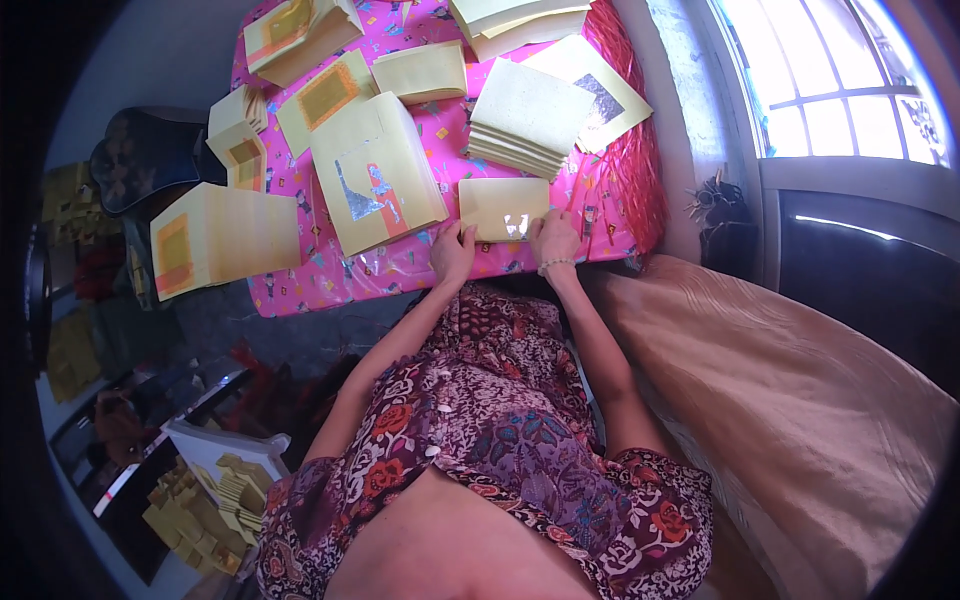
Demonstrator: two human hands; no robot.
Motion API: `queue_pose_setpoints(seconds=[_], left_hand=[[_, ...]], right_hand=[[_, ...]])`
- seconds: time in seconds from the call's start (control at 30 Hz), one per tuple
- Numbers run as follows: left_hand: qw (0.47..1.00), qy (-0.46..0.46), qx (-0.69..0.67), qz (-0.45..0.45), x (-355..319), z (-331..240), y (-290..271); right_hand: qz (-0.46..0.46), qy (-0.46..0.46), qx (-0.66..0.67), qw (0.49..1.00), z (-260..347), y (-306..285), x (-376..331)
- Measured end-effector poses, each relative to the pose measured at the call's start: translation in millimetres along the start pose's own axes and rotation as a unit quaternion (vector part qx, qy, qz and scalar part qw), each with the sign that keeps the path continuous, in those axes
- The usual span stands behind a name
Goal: Sorting and stacking yellow paper sheets with decorative foil centers.
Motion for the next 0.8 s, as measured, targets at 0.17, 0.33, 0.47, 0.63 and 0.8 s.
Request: queue_pose_setpoints(seconds=[0.17,0.33,0.47,0.63,0.8], left_hand=[[0.999,0.018,-0.047,-0.006,1.0,6.9,1.5],[0.949,-0.117,-0.289,0.032,9.1,40.3,28.4],[0.905,-0.186,-0.377,0.064,11.3,38.3,31.9],[0.902,-0.201,-0.377,0.061,15.9,41.0,32.1],[0.926,-0.183,-0.328,0.036,18.9,58.9,50.8]], right_hand=[[-0.014,-0.016,0.03,0.999,-1.3,-6.0,-5.4],[-0.023,-0.022,0.087,0.996,-7.0,0.1,-6.5],[-0.036,-0.022,0.148,0.988,-17.2,6.6,-1.1],[0.0,-0.028,0.159,0.987,-14.6,8.2,5.3],[0.058,-0.017,0.218,0.974,-23.2,10.8,6.4]])
Point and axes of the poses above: each hand's wrist, its own x-axis towards the middle knuckle, its own y-axis out of the palm, z = x × y, the point moved 6 cm from there along x, towards the middle knuckle, and after that the axes turned 3 degrees about z, right-handed, at the moved point
